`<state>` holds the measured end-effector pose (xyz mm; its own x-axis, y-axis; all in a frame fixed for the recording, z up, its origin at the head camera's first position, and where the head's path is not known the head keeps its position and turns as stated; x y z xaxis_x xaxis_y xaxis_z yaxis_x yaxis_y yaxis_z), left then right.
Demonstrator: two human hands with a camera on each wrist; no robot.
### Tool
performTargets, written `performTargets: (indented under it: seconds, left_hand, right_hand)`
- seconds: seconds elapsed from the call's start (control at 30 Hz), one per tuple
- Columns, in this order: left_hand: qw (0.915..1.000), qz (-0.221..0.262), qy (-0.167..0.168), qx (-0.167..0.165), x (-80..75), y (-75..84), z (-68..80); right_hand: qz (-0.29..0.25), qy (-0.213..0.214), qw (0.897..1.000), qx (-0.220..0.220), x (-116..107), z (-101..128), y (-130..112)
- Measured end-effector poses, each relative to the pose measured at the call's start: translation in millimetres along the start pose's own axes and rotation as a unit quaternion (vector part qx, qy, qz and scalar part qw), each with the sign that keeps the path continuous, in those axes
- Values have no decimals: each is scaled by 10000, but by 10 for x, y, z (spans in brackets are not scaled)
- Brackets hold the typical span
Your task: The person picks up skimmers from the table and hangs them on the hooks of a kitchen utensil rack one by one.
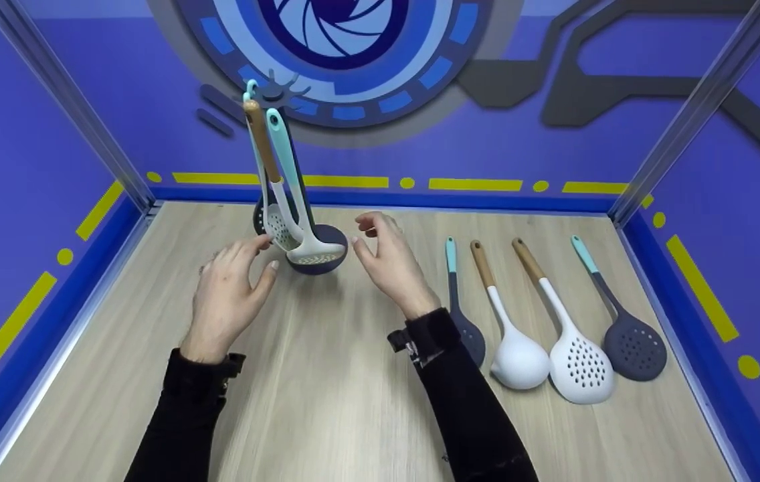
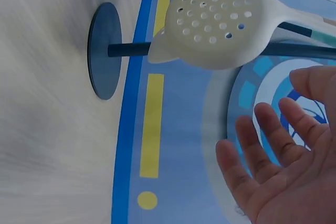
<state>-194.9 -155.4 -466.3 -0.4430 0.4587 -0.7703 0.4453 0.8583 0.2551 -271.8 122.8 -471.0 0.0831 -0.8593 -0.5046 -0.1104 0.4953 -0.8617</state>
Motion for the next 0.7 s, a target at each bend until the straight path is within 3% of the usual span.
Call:
performTargets:
  seconds: [0.47,0.7]
  left_hand:
    - [9993,-33,11,374,-22,120,43]
    - [9980,-56,51,630,-11,187,82]
  right_hand:
    - [-11,568,9945,878,-167,108,434]
    - [175,847,9904,1078,-233,177,643]
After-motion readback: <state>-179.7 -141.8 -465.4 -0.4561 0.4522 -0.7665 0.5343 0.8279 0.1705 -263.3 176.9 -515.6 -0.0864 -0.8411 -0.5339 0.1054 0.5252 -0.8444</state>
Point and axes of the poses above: each hand's wrist, its own z-axis away from the middle knuckle, its own x-axis out of the palm, y = z × x, the point moved 1 cm from there along -z, towards the middle knuckle, and after that the axes turned 12 degrees about x, right-handed, at the moved point
